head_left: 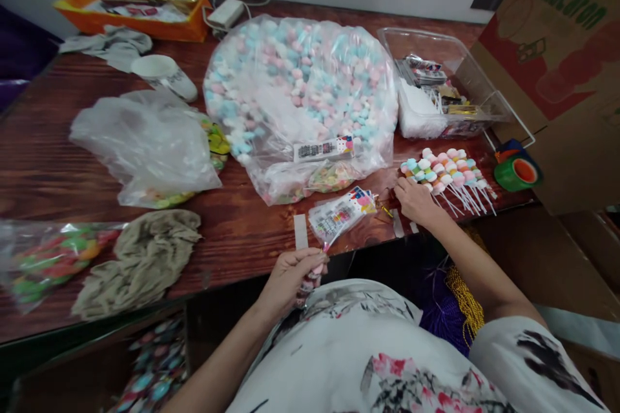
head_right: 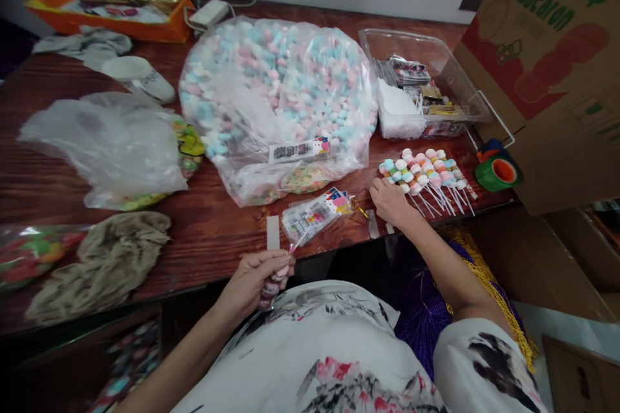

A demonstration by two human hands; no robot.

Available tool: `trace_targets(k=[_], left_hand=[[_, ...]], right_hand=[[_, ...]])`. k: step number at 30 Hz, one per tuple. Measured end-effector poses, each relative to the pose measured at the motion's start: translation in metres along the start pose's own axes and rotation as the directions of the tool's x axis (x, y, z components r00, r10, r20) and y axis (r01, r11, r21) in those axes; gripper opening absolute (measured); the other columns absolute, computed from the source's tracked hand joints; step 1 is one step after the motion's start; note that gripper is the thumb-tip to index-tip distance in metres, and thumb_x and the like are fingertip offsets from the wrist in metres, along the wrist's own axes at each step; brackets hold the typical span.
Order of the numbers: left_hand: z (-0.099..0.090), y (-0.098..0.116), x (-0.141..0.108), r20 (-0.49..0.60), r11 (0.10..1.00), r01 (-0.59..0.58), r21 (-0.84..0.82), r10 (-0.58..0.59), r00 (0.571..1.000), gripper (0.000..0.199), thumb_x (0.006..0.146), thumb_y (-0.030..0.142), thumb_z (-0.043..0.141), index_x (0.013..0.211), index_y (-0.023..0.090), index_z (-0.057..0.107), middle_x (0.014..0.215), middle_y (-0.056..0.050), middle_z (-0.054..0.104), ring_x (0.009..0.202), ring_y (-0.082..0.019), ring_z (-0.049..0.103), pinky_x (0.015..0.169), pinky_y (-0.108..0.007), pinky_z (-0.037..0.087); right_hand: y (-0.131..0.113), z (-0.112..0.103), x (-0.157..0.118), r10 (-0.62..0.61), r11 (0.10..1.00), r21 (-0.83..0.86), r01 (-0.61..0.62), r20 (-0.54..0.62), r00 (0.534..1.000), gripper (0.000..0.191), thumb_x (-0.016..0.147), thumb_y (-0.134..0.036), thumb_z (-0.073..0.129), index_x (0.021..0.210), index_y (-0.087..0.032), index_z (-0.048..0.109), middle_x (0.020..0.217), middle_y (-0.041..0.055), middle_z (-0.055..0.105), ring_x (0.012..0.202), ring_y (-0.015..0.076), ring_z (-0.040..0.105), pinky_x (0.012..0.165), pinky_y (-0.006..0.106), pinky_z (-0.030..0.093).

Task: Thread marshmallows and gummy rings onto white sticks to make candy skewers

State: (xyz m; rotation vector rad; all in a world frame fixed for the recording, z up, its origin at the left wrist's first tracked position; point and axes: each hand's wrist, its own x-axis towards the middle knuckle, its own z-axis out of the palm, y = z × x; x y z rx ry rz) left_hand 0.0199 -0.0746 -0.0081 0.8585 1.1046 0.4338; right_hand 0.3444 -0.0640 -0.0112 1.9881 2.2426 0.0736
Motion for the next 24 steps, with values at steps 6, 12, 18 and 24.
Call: trace_targets(k=[6, 12, 18, 24], left_hand=[[-0.002, 0.009, -0.003, -0.046, 0.994, 0.001, -0.111, -0.007, 0.999, 0.03, 0.065, 0.039, 0.079, 0.066, 0.011, 0.067, 0.059, -0.004, 0.062, 0.043, -0.009, 0.051, 0.037, -0.016, 0.03], [0.027, 0.019, 0.001, 0.11, 0.987, -0.065, -0.15, 0.082, 0.991, 0.026, 0.07, 0.038, 0.076, 0.075, 0.013, 0.072, 0.073, -0.004, 0.06, 0.045, -0.004, 0.043, 0.037, -0.016, 0.027], [0.027, 0.02, 0.006, -0.041, 0.905, -0.392, -0.165, 0.391, 0.919, 0.026, 0.074, 0.032, 0.075, 0.059, 0.013, 0.065, 0.078, 0.0, 0.051, 0.056, -0.004, 0.044, 0.045, -0.017, 0.034], [0.006, 0.01, -0.002, -0.104, 0.933, -0.334, -0.134, 0.322, 0.941, 0.031, 0.075, 0.04, 0.074, 0.065, 0.013, 0.063, 0.08, -0.001, 0.054, 0.047, -0.002, 0.04, 0.038, -0.017, 0.029]], right_hand=[[0.006, -0.015, -0.032, 0.154, 0.97, 0.201, -0.139, -0.058, 0.986, 0.02, 0.084, -0.004, 0.045, 0.097, -0.014, 0.056, 0.094, 0.0108, 0.062, 0.078, 0.0213, 0.056, 0.06, 0.03, 0.032], [-0.064, -0.028, -0.051, 0.068, 0.547, 0.828, 0.125, -0.193, 0.979, 0.012, 0.089, -0.011, 0.044, 0.083, -0.021, 0.049, 0.067, -0.0026, 0.053, 0.061, 0.0135, 0.051, 0.061, 0.025, 0.037], [-0.144, -0.038, -0.033, 0.106, 0.397, 0.875, 0.276, -0.343, 0.933, 0.012, 0.089, -0.012, 0.047, 0.082, -0.021, 0.052, 0.07, -0.0023, 0.054, 0.063, 0.0118, 0.05, 0.062, 0.023, 0.04], [-0.162, -0.025, -0.023, 0.096, 0.324, 0.908, 0.264, -0.309, 0.946, 0.011, 0.09, -0.015, 0.047, 0.082, -0.023, 0.048, 0.061, -0.0062, 0.048, 0.05, 0.0097, 0.046, 0.051, 0.022, 0.037]])
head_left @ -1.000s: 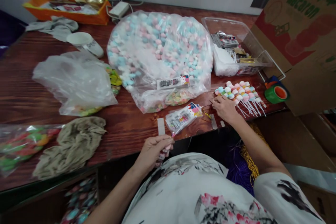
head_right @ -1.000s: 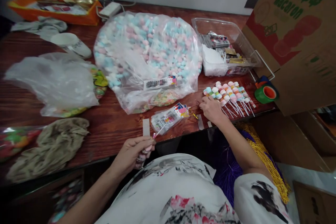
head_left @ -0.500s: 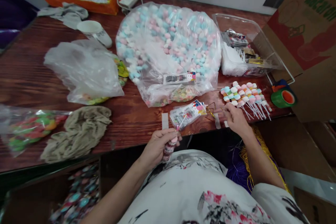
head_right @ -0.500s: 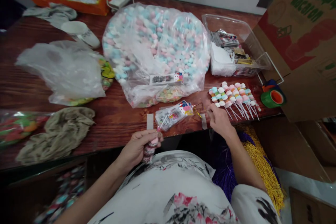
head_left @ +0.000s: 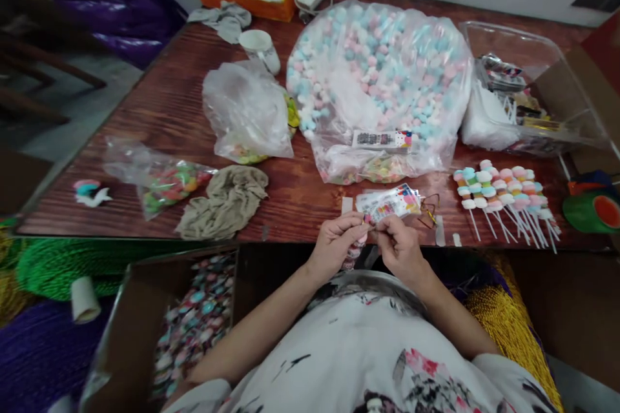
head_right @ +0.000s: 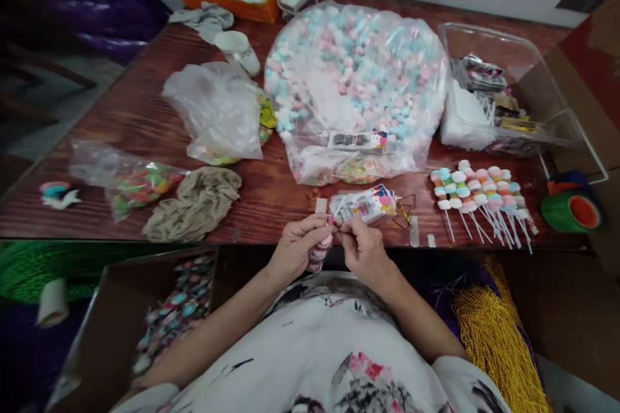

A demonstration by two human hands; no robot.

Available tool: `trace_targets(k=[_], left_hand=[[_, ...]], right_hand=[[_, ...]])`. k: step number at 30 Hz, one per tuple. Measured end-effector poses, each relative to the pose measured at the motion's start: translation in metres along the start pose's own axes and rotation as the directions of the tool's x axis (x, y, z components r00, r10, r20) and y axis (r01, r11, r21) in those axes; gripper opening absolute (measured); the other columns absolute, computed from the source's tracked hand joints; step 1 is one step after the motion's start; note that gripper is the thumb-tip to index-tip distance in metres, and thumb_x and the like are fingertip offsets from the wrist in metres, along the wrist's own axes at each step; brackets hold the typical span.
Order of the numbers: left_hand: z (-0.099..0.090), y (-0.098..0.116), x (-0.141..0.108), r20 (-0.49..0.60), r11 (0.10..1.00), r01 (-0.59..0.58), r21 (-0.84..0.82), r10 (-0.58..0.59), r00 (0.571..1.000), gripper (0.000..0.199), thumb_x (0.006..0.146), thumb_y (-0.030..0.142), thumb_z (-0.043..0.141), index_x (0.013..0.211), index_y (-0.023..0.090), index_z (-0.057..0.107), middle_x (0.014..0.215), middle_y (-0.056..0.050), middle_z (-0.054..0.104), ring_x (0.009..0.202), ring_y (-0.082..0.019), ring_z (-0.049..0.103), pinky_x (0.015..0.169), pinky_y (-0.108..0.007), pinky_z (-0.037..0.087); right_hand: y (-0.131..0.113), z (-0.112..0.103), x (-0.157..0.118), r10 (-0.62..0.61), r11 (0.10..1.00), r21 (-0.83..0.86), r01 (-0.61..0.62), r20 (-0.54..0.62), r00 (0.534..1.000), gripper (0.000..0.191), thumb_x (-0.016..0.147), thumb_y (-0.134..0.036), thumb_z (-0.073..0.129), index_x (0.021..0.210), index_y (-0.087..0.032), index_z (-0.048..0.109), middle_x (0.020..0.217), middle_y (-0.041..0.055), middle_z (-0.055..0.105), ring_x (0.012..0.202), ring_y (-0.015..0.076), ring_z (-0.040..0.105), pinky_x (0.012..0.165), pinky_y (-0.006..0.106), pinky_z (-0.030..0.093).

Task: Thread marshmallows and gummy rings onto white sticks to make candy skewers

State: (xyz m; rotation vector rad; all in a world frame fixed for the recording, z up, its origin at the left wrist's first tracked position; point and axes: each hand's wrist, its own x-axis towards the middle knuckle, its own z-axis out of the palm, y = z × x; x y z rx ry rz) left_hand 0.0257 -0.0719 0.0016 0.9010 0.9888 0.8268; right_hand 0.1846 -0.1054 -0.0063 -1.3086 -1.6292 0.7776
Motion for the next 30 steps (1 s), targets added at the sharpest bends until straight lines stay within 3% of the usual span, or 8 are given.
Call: trace_targets(k=[3, 7, 10, 19, 24, 27, 30], left_hand=[[-0.004, -0.003, -0.002, 0.015, 0.998, 0.065, -0.024, -0.064, 0.998, 0.036, 0.076, 0.045, 0.073, 0.065, 0.013, 0.059, 0.07, 0.002, 0.048, 0.042, -0.002, 0.035, 0.034, -0.017, 0.023], [-0.008, -0.003, 0.001, -0.017, 1.0, -0.002, -0.019, 0.002, 1.0, 0.035, 0.075, 0.041, 0.074, 0.062, 0.013, 0.059, 0.066, 0.002, 0.048, 0.045, -0.002, 0.037, 0.038, -0.017, 0.025], [-0.008, -0.002, 0.002, -0.012, 0.998, 0.02, -0.056, -0.021, 1.0, 0.031, 0.074, 0.039, 0.075, 0.062, 0.012, 0.063, 0.061, 0.002, 0.047, 0.047, -0.004, 0.038, 0.04, -0.017, 0.027], [-0.002, -0.005, 0.001, 0.043, 0.967, 0.233, -0.101, -0.229, 0.972, 0.033, 0.073, 0.044, 0.075, 0.074, 0.013, 0.065, 0.055, 0.004, 0.047, 0.038, -0.002, 0.031, 0.035, -0.016, 0.019], [0.003, 0.005, 0.002, -0.008, 0.972, 0.235, 0.024, -0.234, 0.972, 0.035, 0.072, 0.047, 0.073, 0.074, 0.013, 0.066, 0.058, 0.001, 0.054, 0.041, -0.003, 0.034, 0.037, -0.015, 0.021], [0.011, 0.009, 0.001, 0.001, 0.984, 0.155, 0.083, -0.156, 0.988, 0.031, 0.072, 0.044, 0.07, 0.067, 0.013, 0.064, 0.054, 0.003, 0.05, 0.044, -0.004, 0.036, 0.04, -0.016, 0.025], [0.013, 0.009, -0.003, 0.024, 0.993, 0.045, 0.11, -0.048, 0.999, 0.028, 0.074, 0.038, 0.065, 0.06, 0.015, 0.06, 0.052, 0.004, 0.045, 0.047, -0.005, 0.036, 0.044, -0.018, 0.03]], right_hand=[[0.0, 0.006, -0.001, 0.056, 0.996, 0.072, -0.057, 0.019, 0.998, 0.012, 0.09, -0.018, 0.051, 0.081, -0.023, 0.045, 0.058, -0.0079, 0.048, 0.046, 0.0086, 0.048, 0.047, 0.021, 0.037], [0.0, 0.005, -0.002, 0.144, 0.964, 0.205, -0.171, 0.142, 0.979, 0.006, 0.09, -0.021, 0.056, 0.095, -0.022, 0.053, 0.067, -0.005, 0.061, 0.051, 0.0099, 0.058, 0.049, 0.02, 0.044], [0.005, 0.001, -0.006, 0.157, 0.963, 0.19, -0.19, 0.175, 0.972, 0.005, 0.09, -0.019, 0.057, 0.087, -0.021, 0.06, 0.06, -0.005, 0.058, 0.049, 0.0099, 0.056, 0.051, 0.021, 0.045], [0.01, -0.018, -0.015, 0.044, 0.999, 0.005, -0.044, 0.058, 0.997, 0.016, 0.091, -0.016, 0.052, 0.079, -0.02, 0.064, 0.072, 0.0005, 0.061, 0.066, 0.0141, 0.057, 0.064, 0.027, 0.044], [0.008, -0.033, -0.023, -0.031, 0.999, -0.025, 0.026, -0.263, 0.964, 0.015, 0.089, -0.014, 0.056, 0.091, -0.025, 0.066, 0.073, 0.0004, 0.064, 0.064, 0.0154, 0.057, 0.061, 0.028, 0.046], [0.003, -0.022, -0.019, -0.177, 0.984, -0.067, 0.168, -0.164, 0.971, 0.028, 0.088, -0.011, 0.055, 0.106, -0.026, 0.069, 0.076, 0.0032, 0.067, 0.065, 0.0172, 0.06, 0.061, 0.03, 0.049], [0.0, -0.006, -0.01, -0.215, 0.974, -0.076, 0.212, -0.034, 0.976, 0.032, 0.09, -0.011, 0.05, 0.112, -0.024, 0.069, 0.077, 0.0051, 0.07, 0.065, 0.0167, 0.063, 0.06, 0.029, 0.051]])
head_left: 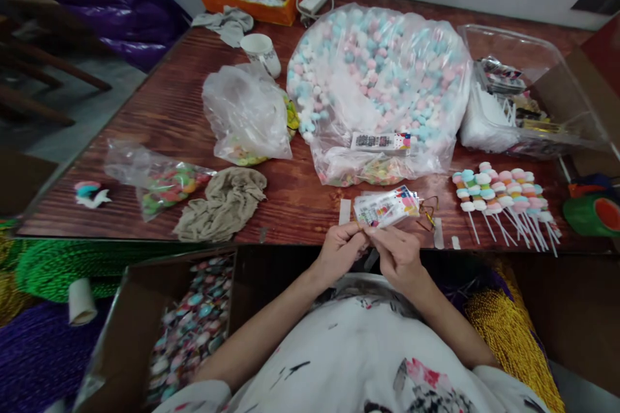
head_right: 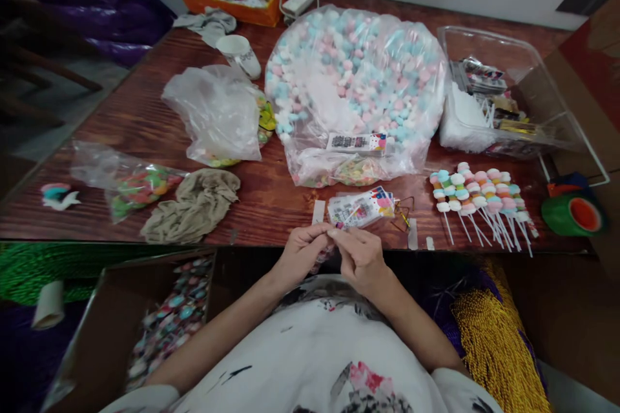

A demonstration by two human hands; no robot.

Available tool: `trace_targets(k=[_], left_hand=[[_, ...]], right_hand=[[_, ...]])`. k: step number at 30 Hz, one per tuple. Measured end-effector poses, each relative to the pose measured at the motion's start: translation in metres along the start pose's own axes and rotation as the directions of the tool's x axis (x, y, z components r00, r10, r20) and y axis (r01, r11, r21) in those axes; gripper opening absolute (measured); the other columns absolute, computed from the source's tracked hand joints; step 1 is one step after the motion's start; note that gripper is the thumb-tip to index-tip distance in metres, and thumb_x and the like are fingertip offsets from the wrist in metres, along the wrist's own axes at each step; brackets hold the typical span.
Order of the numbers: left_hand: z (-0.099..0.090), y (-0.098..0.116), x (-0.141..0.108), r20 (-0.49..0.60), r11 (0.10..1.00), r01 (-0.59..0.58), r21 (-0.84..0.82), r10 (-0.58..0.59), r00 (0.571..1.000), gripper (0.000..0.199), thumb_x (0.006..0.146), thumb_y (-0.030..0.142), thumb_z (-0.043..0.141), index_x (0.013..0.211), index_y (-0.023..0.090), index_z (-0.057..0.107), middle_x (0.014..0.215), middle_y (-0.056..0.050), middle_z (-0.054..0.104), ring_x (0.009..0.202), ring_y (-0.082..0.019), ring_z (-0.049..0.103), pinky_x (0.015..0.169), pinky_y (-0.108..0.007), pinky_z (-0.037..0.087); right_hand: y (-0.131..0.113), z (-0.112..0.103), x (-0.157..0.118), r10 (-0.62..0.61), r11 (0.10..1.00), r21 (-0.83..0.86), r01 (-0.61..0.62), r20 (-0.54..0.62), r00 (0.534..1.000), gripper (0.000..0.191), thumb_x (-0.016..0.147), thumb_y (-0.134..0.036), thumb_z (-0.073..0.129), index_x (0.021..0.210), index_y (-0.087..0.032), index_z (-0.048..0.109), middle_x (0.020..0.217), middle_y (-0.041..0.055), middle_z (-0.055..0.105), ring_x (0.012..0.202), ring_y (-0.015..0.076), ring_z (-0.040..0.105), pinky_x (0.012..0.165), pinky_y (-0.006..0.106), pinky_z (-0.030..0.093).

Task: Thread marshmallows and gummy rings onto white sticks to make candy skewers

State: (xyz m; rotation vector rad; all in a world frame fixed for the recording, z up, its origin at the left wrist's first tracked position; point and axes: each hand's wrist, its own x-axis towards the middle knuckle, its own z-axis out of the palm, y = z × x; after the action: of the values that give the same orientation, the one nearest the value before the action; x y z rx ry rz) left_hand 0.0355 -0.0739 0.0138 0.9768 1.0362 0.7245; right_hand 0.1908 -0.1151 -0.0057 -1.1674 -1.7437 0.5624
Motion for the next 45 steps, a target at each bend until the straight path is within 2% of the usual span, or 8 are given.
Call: trace_targets(k=[18, 24, 28, 31, 33, 37, 41, 45], left_hand=[[-0.02, -0.014, -0.001, 0.094, 0.915, -0.315, 0.251, 0.301, 0.949, 0.04, 0.087, 0.042, 0.059, 0.057, 0.017, 0.061, 0.058, -0.002, 0.052, 0.058, -0.013, 0.045, 0.059, -0.026, 0.037], [-0.019, -0.002, 0.002, 0.216, 0.84, -0.43, 0.33, 0.376, 0.901, 0.033, 0.089, 0.036, 0.057, 0.068, 0.017, 0.071, 0.065, -0.005, 0.06, 0.063, -0.015, 0.053, 0.065, -0.027, 0.042], [-0.022, 0.011, 0.004, 0.335, 0.917, -0.288, 0.275, 0.19, 0.923, 0.035, 0.084, 0.04, 0.062, 0.059, 0.016, 0.069, 0.057, -0.003, 0.056, 0.054, -0.011, 0.047, 0.053, -0.023, 0.039], [-0.026, 0.013, 0.002, 0.41, 0.98, 0.117, 0.159, -0.174, 0.895, 0.033, 0.074, 0.041, 0.07, 0.055, 0.014, 0.067, 0.046, 0.0, 0.051, 0.037, -0.007, 0.036, 0.036, -0.019, 0.025], [-0.029, 0.01, -0.001, 0.45, 0.929, 0.348, 0.126, -0.366, 0.815, 0.026, 0.067, 0.037, 0.075, 0.057, 0.014, 0.069, 0.044, -0.001, 0.055, 0.031, -0.007, 0.037, 0.03, -0.018, 0.021], [-0.036, -0.004, -0.005, 0.608, 0.83, 0.539, 0.143, -0.503, 0.614, 0.012, 0.061, 0.024, 0.076, 0.058, 0.013, 0.072, 0.049, -0.005, 0.065, 0.035, -0.011, 0.052, 0.029, -0.017, 0.036], [-0.039, -0.011, -0.002, 0.731, 0.799, 0.555, 0.232, -0.52, 0.443, 0.011, 0.061, 0.021, 0.077, 0.063, 0.011, 0.074, 0.053, -0.005, 0.068, 0.039, -0.013, 0.059, 0.034, -0.017, 0.046], [-0.038, -0.006, 0.003, 0.784, 0.793, 0.523, 0.313, -0.527, 0.329, 0.012, 0.063, 0.019, 0.079, 0.07, 0.011, 0.076, 0.059, -0.005, 0.071, 0.047, -0.014, 0.064, 0.038, -0.017, 0.05]], right_hand=[[0.002, 0.021, -0.022, 0.163, 0.987, 0.049, -0.156, -0.232, 0.959, 0.025, 0.087, -0.018, 0.062, 0.111, -0.024, 0.064, 0.077, 0.002, 0.069, 0.066, 0.0161, 0.065, 0.066, 0.03, 0.056], [0.013, 0.015, -0.011, 0.512, 0.732, 0.452, -0.509, 0.127, 0.849, 0.021, 0.083, -0.035, 0.068, 0.072, -0.019, 0.063, 0.058, -0.004, 0.056, 0.047, 0.0091, 0.048, 0.046, 0.021, 0.041], [0.024, 0.003, 0.004, 0.417, 0.597, 0.554, -0.58, 0.403, 0.814, 0.031, 0.078, -0.046, 0.071, 0.07, -0.018, 0.06, 0.055, -0.0052, 0.054, 0.043, 0.0077, 0.041, 0.042, 0.02, 0.035], [0.019, -0.011, 0.011, 0.169, 0.83, 0.399, -0.389, 0.485, 0.858, 0.027, 0.087, -0.04, 0.061, 0.07, -0.018, 0.058, 0.058, -0.0032, 0.054, 0.05, 0.0096, 0.046, 0.047, 0.022, 0.037], [0.008, -0.02, 0.014, -0.098, 0.973, 0.231, -0.013, 0.465, 0.88, 0.021, 0.092, -0.027, 0.051, 0.075, -0.018, 0.061, 0.066, 0.0012, 0.059, 0.059, 0.0128, 0.052, 0.056, 0.026, 0.042], [-0.015, -0.032, 0.017, -0.594, 0.737, -0.023, 0.676, 0.456, 0.663, 0.022, 0.09, -0.011, 0.045, 0.08, -0.017, 0.065, 0.072, 0.0062, 0.063, 0.062, 0.0156, 0.052, 0.061, 0.032, 0.044], [-0.021, -0.034, 0.021, -0.781, 0.525, 0.039, 0.85, 0.42, 0.462, 0.015, 0.088, -0.013, 0.053, 0.084, -0.013, 0.068, 0.086, 0.0112, 0.068, 0.067, 0.0162, 0.055, 0.059, 0.032, 0.044], [-0.017, -0.026, 0.016, -0.78, 0.587, 0.111, 0.802, 0.341, 0.524, 0.017, 0.09, -0.015, 0.052, 0.089, -0.011, 0.068, 0.091, 0.0116, 0.069, 0.069, 0.0155, 0.057, 0.058, 0.031, 0.044]])
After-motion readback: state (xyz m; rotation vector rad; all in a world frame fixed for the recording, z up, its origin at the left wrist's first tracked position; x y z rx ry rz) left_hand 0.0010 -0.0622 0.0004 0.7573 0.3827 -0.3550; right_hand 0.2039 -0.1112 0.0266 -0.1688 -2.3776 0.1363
